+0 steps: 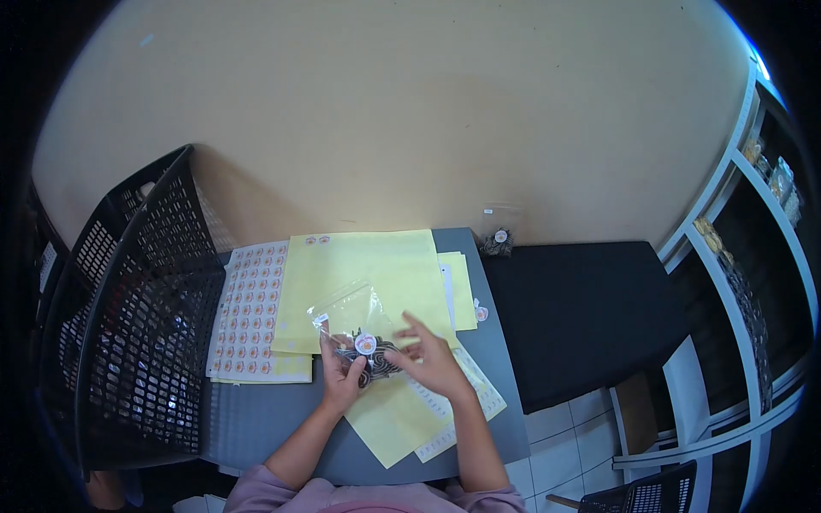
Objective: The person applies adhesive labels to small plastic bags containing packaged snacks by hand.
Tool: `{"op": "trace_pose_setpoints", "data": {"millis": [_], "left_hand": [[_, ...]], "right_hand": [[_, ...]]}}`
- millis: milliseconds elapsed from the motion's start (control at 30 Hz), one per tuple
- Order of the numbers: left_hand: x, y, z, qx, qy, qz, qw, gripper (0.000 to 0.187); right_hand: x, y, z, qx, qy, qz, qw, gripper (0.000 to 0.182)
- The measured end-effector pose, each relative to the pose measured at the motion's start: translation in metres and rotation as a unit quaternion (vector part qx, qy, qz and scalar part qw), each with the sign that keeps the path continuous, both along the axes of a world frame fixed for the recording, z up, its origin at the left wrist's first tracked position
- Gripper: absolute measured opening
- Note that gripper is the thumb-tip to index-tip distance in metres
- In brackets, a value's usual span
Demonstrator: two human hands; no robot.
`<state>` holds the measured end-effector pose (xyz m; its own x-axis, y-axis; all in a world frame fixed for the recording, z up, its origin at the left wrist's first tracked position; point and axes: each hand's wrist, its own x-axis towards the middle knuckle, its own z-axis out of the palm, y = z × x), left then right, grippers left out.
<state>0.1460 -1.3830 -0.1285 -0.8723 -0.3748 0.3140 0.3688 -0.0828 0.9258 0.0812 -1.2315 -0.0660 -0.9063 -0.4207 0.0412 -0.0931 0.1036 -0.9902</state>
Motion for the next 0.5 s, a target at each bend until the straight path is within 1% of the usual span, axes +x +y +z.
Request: {"op": "trace_pose_setpoints", "data": {"millis": [67,100,133,167,200,233,267,300,333,367,400,433,500], "left_hand": [[-0.001,0.001,-0.002,-0.017,0.009,-0.006,1.0,0.082],[0.0,0.003,0.001,-0.028,0.014,-0.026,0.999,0.083],[-0.001,0.005,0.002,-0.038,0.021,-0.047,0.998,0.083],[-0.001,0.005,-0.006,-0.069,0.031,-0.075,0.994,0.084],[-0.001,0.009,-0.003,-0.069,0.036,-0.081,0.994,0.084],[0.0,0.012,0.004,-0.044,0.061,-0.113,0.991,0.084],[-0.001,0.014,0.006,-0.017,0.084,-0.144,0.986,0.085],[-0.001,0.009,0.002,-0.075,0.064,-0.168,0.981,0.083],[-0.003,0.008,0.002,-0.073,0.065,-0.168,0.981,0.083],[-0.003,0.008,0.002,-0.081,0.024,-0.181,0.98,0.082],[-0.002,0.008,0.001,-0.087,-0.018,-0.193,0.977,0.08],[-0.003,0.009,0.002,-0.091,-0.015,-0.186,0.978,0.078],[-0.003,0.009,-0.001,-0.08,-0.024,-0.18,0.98,0.076]], "right_hand": [[0.003,0.01,-0.009,0.014,-0.024,0.141,0.99,0.049],[0.003,0.012,-0.015,-0.024,-0.033,0.152,0.988,0.039],[0.001,0.016,-0.022,-0.023,-0.03,0.146,0.989,0.039],[-0.002,0.023,-0.028,-0.06,-0.029,0.143,0.988,0.036],[-0.007,0.03,-0.03,-0.097,-0.027,0.139,0.985,0.033],[-0.014,0.041,-0.028,-0.101,-0.021,0.079,0.991,0.029],[-0.03,0.055,-0.028,-0.129,0.019,0.014,0.991,0.029],[-0.049,0.069,-0.026,-0.156,0.056,-0.049,0.985,0.029],[-0.069,0.084,-0.016,-0.159,0.079,-0.12,0.977,0.028],[-0.094,0.096,-0.013,-0.164,0.121,-0.184,0.962,0.028],[-0.125,0.112,-0.024,-0.139,0.195,-0.247,0.939,0.026],[-0.149,0.125,-0.031,-0.134,0.187,-0.298,0.927,0.026],[-0.195,0.148,-0.061,-0.123,0.149,-0.308,0.932,0.027]]}}
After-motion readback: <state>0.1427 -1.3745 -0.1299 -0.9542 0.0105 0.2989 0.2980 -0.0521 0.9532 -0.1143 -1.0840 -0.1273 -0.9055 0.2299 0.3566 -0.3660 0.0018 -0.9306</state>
